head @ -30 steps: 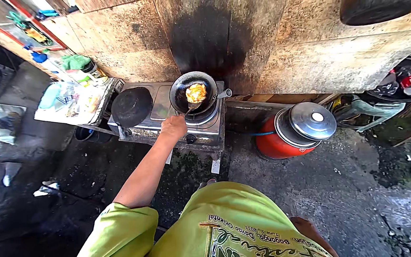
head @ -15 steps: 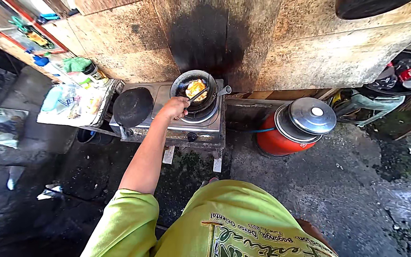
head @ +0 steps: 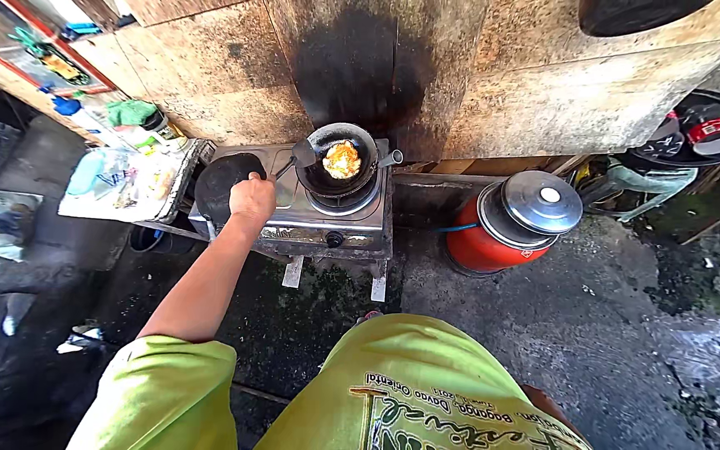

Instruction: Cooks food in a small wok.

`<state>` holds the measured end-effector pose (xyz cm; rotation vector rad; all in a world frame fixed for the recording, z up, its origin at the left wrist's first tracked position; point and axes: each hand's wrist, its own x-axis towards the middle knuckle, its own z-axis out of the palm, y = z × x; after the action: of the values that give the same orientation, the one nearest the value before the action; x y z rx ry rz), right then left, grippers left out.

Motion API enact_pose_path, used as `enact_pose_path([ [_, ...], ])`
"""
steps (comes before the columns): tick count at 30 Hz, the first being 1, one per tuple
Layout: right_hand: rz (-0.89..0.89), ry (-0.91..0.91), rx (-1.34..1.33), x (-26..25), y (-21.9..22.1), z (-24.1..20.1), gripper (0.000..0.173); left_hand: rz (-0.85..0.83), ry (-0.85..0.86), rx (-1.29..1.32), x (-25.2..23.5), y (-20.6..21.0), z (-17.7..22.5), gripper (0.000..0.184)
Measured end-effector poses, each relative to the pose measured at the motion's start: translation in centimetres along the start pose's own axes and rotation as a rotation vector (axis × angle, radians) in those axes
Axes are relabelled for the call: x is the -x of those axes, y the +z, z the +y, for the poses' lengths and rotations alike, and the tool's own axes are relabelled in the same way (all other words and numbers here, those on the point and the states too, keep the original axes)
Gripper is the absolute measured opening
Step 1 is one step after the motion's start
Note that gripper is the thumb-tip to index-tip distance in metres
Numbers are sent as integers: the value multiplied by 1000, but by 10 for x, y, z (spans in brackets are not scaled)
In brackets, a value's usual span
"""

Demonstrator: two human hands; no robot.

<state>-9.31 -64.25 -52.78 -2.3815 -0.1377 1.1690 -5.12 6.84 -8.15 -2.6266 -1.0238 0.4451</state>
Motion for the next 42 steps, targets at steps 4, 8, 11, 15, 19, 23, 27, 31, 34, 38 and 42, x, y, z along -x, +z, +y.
enact_pose_path([
  [4,-138,248,-49,-5,-13,-17,47,25,-3,3,-20,35,0,50],
  [8,-131,215,-22,-2,-19,-25,51,-63,39,116,-13,38,0,54],
  [11,-145,270,11,32,-42,-84,44,-155,86,214,4,25,-4,49],
  [15,-158,306,39,57,-54,-124,40,-279,144,327,20,7,-14,45],
  [19,-153,315,34,52,-49,-116,40,-341,201,379,23,-20,-26,40],
  [23,-63,202,-40,16,-19,-41,43,-293,223,382,18,-45,-41,37],
  [27,-135,299,9,44,-42,-98,41,-216,198,411,7,-36,-29,40],
  [31,-120,305,-4,61,-45,-127,40,-218,183,508,-2,6,3,45],
  [34,-125,295,12,55,-34,-112,40,-243,159,550,-2,37,27,47],
  [38,-137,313,15,59,-32,-107,41,-253,133,606,6,63,42,47],
  [42,-138,314,7,60,-31,-104,40,-259,88,628,9,70,42,47],
])
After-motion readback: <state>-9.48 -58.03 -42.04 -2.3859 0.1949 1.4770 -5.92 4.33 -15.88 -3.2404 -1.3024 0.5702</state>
